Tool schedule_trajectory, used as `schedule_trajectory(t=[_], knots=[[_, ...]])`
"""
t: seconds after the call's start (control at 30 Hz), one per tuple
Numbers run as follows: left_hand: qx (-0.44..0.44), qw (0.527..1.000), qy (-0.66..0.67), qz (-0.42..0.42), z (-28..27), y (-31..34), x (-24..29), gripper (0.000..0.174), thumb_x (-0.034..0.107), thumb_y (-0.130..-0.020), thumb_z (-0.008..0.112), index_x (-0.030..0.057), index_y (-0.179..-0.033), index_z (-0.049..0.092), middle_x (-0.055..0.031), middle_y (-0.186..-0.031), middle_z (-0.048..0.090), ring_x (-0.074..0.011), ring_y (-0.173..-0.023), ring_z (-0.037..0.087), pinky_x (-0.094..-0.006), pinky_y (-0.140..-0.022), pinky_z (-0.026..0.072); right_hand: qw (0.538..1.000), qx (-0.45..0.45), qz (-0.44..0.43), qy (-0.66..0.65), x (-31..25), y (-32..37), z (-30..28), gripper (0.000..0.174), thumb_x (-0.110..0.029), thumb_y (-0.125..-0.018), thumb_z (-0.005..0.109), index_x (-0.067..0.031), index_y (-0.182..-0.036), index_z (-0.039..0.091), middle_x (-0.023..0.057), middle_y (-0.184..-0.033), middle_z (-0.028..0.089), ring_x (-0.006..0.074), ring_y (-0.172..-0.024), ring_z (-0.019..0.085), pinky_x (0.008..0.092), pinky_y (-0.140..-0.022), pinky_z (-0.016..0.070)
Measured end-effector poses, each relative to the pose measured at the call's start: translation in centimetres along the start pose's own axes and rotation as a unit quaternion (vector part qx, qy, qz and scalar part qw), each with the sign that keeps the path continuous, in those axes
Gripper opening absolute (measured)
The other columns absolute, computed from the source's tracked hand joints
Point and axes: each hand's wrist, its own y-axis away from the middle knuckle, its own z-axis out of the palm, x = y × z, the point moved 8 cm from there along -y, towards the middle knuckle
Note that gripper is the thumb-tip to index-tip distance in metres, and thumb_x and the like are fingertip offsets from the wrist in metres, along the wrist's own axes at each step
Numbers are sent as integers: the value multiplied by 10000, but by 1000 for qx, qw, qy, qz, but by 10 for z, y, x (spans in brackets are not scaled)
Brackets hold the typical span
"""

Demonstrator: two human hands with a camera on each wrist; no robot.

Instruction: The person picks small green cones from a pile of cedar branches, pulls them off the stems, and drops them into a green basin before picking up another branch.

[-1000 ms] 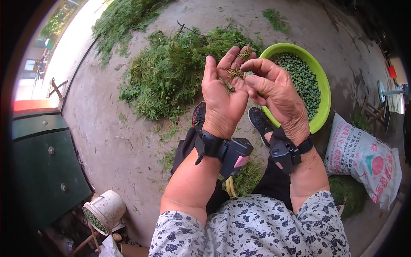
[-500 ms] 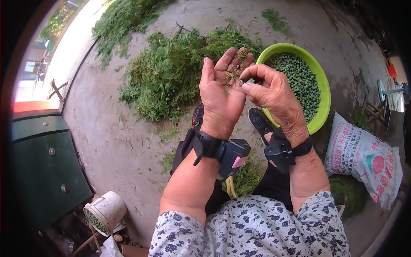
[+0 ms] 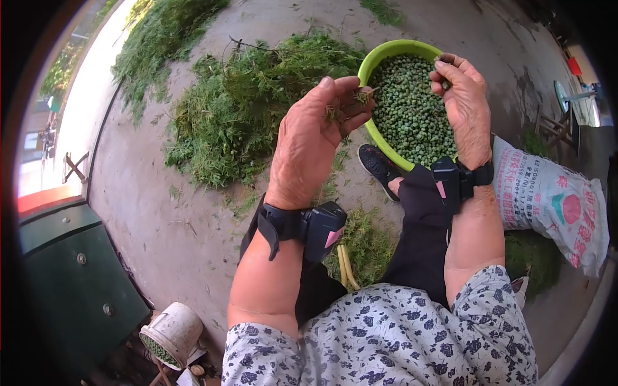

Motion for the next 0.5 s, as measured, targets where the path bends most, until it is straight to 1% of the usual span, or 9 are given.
schedule_trajectory(t=[0.03,0.13,0.17,0.27,0.3,0.37,0.4,0.47,0.5], knots=[[-62,997,-42,5,9,5,-1,463,316,-950,483,-86,-1176,529,-185,-1122,588,-304,-1063,578,-424,-1001,413,999,36,-20,11,-3,-3,-16,229,-24,-797,628,36,-1008,564,60,-838,593,130,-697,570,228,-547,432],[-191,962,-191,-30,31,23,-15,547,369,-878,586,-71,-1200,535,-198,-1143,600,-292,-1126,551,-406,-1021,384,992,107,-71,-11,-8,-6,-53,270,-45,-785,643,36,-1030,563,72,-890,592,161,-808,569,279,-700,445],[-211,955,-194,-74,35,31,-20,649,422,-783,672,-56,-1204,550,-204,-1172,594,-288,-1157,535,-393,-1034,356,991,120,-58,-14,-3,-14,-69,313,-64,-779,656,32,-1058,553,81,-943,588,175,-901,549,315,-812,408],[-252,935,-222,-113,43,46,-27,672,444,-747,691,-52,-1185,571,-197,-1170,599,-291,-1155,536,-386,-1034,343,977,197,-43,64,-12,-3,-89,366,-100,-851,613,32,-1175,507,127,-1129,546,240,-1112,513,380,-990,349],[-251,933,-220,-132,45,49,-29,658,428,-731,704,-48,-1171,586,-188,-1170,603,-284,-1146,540,-379,-1038,327,979,192,-46,57,-10,-6,-96,379,-105,-853,611,30,-1188,498,129,-1154,535,247,-1130,503,372,-982,358],[-251,930,-236,-128,44,49,-29,653,438,-731,704,-39,-1163,596,-176,-1159,613,-273,-1140,543,-376,-1039,322,981,180,-52,41,-3,-16,-111,405,-116,-859,608,26,-1216,482,134,-1204,512,261,-1165,484,357,-968,374],[-250,928,-245,-125,42,49,-30,650,443,-731,703,-34,-1160,601,-170,-1153,617,-267,-1137,544,-375,-1039,319,986,153,-53,34,-3,-14,-107,393,-117,-859,609,23,-1208,492,129,-1197,520,254,-1155,492,351,-959,383],[-211,934,-268,-105,33,45,-26,614,430,-751,692,-25,-1154,609,-163,-1149,621,-250,-1140,540,-368,-1044,314,994,97,-53,19,-6,-8,-97,371,-118,-860,610,17,-1191,511,120,-1182,537,240,-1136,508,338,-941,401],[-189,937,-279,-96,26,42,-24,595,424,-761,687,-20,-1152,613,-159,-1147,623,-242,-1142,537,-365,-1046,311,994,89,-57,27,-7,-11,-96,341,-120,-847,619,16,-1148,537,103,-1108,561,218,-1074,526,328,-914,403]])
